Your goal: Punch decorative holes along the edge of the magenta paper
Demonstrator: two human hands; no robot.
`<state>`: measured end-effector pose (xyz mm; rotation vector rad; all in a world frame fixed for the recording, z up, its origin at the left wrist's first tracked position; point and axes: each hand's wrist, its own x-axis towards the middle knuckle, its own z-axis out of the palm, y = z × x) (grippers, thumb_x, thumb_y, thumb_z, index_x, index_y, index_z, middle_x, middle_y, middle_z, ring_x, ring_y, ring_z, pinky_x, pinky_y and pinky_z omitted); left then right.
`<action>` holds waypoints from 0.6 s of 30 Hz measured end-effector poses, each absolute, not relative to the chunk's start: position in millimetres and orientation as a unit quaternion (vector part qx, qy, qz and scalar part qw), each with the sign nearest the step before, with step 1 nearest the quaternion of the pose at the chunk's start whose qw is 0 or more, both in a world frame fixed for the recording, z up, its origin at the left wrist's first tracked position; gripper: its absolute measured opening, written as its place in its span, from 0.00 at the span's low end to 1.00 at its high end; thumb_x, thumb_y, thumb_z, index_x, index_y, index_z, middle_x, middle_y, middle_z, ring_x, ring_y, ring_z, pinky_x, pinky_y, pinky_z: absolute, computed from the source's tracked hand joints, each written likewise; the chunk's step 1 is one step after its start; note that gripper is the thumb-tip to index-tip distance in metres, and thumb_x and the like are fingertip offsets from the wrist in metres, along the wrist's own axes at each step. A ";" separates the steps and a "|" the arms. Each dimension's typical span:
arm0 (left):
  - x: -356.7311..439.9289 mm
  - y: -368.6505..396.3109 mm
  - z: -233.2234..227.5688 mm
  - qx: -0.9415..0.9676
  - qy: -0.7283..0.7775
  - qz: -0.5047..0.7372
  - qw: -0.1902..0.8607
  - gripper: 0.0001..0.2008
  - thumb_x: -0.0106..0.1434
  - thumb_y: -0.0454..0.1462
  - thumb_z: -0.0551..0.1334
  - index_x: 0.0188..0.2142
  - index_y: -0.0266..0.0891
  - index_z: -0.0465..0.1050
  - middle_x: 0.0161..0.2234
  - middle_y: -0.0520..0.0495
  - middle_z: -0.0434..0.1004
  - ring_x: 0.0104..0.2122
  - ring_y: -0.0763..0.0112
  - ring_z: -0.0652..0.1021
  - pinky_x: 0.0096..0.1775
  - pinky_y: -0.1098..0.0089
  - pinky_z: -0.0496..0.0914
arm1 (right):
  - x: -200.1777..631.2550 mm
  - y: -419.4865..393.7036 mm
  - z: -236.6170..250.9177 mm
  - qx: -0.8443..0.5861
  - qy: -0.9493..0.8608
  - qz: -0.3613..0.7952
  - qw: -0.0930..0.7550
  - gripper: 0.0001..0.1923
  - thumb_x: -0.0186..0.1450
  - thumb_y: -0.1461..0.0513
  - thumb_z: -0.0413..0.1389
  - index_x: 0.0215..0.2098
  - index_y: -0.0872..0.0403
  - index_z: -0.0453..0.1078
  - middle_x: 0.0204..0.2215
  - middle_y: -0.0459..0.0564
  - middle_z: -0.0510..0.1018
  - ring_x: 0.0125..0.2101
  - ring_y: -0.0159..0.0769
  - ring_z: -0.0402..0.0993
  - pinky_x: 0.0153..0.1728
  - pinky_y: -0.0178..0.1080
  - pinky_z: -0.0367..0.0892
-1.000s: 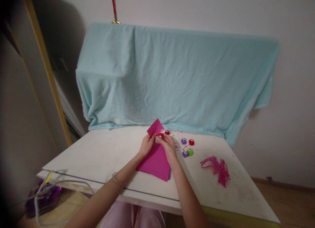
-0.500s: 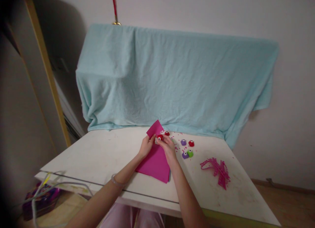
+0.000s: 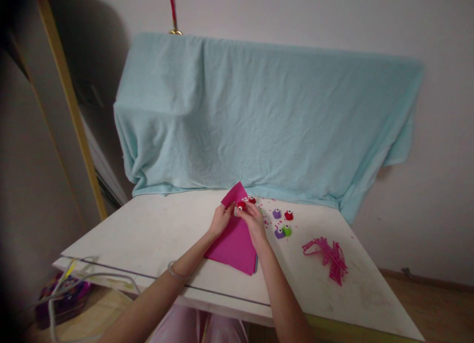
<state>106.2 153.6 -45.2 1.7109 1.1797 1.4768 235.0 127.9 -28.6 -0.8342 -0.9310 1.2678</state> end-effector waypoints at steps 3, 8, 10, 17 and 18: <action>106.4 152.5 -43.3 0.640 0.445 0.551 0.297 0.14 0.66 0.39 0.51 0.40 0.35 0.73 0.35 0.43 0.78 0.35 0.65 0.75 0.39 0.68 0.66 | 234.1 129.3 -29.1 -0.366 -0.395 0.558 0.632 0.24 0.46 0.62 0.68 0.42 0.54 0.72 0.36 0.50 0.79 0.36 0.39 0.75 0.40 0.40 0.69; 107.3 151.4 -41.9 0.624 0.457 0.555 0.306 0.14 0.66 0.40 0.52 0.39 0.35 0.73 0.35 0.43 0.78 0.35 0.65 0.74 0.40 0.68 0.66 | 232.3 130.6 -29.5 -0.378 -0.389 0.558 0.628 0.24 0.46 0.61 0.68 0.41 0.55 0.73 0.35 0.50 0.79 0.36 0.39 0.76 0.39 0.41 0.70; 107.5 151.1 -41.5 0.621 0.454 0.558 0.312 0.13 0.65 0.40 0.53 0.39 0.35 0.73 0.36 0.43 0.78 0.36 0.64 0.75 0.41 0.68 0.66 | 231.9 129.9 -28.9 -0.379 -0.398 0.552 0.627 0.23 0.46 0.59 0.68 0.40 0.55 0.73 0.35 0.51 0.79 0.35 0.40 0.76 0.39 0.41 0.70; 106.7 152.6 -41.9 0.633 0.440 0.561 0.302 0.13 0.64 0.37 0.52 0.41 0.35 0.73 0.38 0.42 0.78 0.37 0.63 0.75 0.42 0.67 0.66 | 233.1 129.8 -31.3 -0.377 -0.413 0.542 0.627 0.24 0.47 0.59 0.68 0.41 0.55 0.72 0.38 0.52 0.79 0.37 0.40 0.75 0.41 0.42 0.70; 106.4 152.8 -41.8 0.636 0.438 0.560 0.300 0.13 0.64 0.36 0.53 0.42 0.35 0.73 0.38 0.42 0.78 0.37 0.64 0.75 0.42 0.67 0.66 | 233.4 130.1 -32.1 -0.376 -0.415 0.541 0.627 0.24 0.47 0.59 0.68 0.42 0.55 0.72 0.38 0.52 0.79 0.38 0.40 0.75 0.41 0.42 0.70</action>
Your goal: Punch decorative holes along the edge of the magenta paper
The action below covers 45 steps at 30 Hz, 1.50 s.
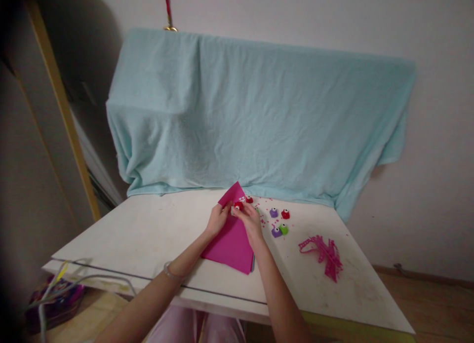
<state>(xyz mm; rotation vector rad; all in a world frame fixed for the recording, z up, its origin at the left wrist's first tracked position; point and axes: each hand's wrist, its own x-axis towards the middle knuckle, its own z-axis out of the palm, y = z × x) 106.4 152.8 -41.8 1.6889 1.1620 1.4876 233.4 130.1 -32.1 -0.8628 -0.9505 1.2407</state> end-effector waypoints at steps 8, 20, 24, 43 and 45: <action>105.7 155.2 -43.8 0.634 0.438 0.564 0.298 0.14 0.62 0.33 0.53 0.43 0.34 0.74 0.38 0.43 0.78 0.38 0.64 0.75 0.43 0.67 0.67 | 233.4 130.8 -33.3 -0.368 -0.418 0.536 0.635 0.25 0.46 0.61 0.68 0.42 0.54 0.72 0.38 0.51 0.79 0.40 0.40 0.75 0.44 0.42 0.69; 106.1 153.6 -42.9 0.632 0.451 0.555 0.298 0.14 0.65 0.40 0.52 0.37 0.35 0.73 0.33 0.45 0.77 0.32 0.67 0.73 0.36 0.71 0.65 | 233.9 126.5 -27.3 -0.372 -0.428 0.538 0.624 0.20 0.49 0.57 0.66 0.40 0.55 0.73 0.36 0.51 0.79 0.34 0.38 0.75 0.38 0.40 0.69; 104.3 154.2 -43.6 0.609 0.490 0.557 0.281 0.17 0.66 0.44 0.52 0.31 0.35 0.71 0.27 0.47 0.74 0.28 0.68 0.71 0.32 0.71 0.63 | 254.8 133.3 -28.3 -0.467 -0.443 0.421 0.639 0.21 0.48 0.53 0.66 0.37 0.54 0.71 0.29 0.49 0.78 0.27 0.36 0.72 0.31 0.38 0.67; 97.6 159.7 -45.3 0.556 0.509 0.588 0.293 0.20 0.65 0.48 0.52 0.30 0.34 0.71 0.29 0.44 0.76 0.29 0.65 0.72 0.33 0.69 0.63 | 273.8 129.0 -39.6 -0.675 -0.637 -0.067 0.368 0.08 0.61 0.61 0.52 0.37 0.56 0.68 0.35 0.54 0.71 0.34 0.39 0.70 0.37 0.37 0.63; 96.8 159.6 -44.9 0.557 0.511 0.588 0.289 0.21 0.65 0.49 0.51 0.30 0.34 0.71 0.29 0.44 0.75 0.29 0.65 0.72 0.33 0.69 0.63 | 273.2 127.4 -38.5 -0.676 -0.637 -0.069 0.364 0.08 0.62 0.61 0.51 0.35 0.56 0.69 0.35 0.54 0.71 0.34 0.39 0.71 0.38 0.37 0.64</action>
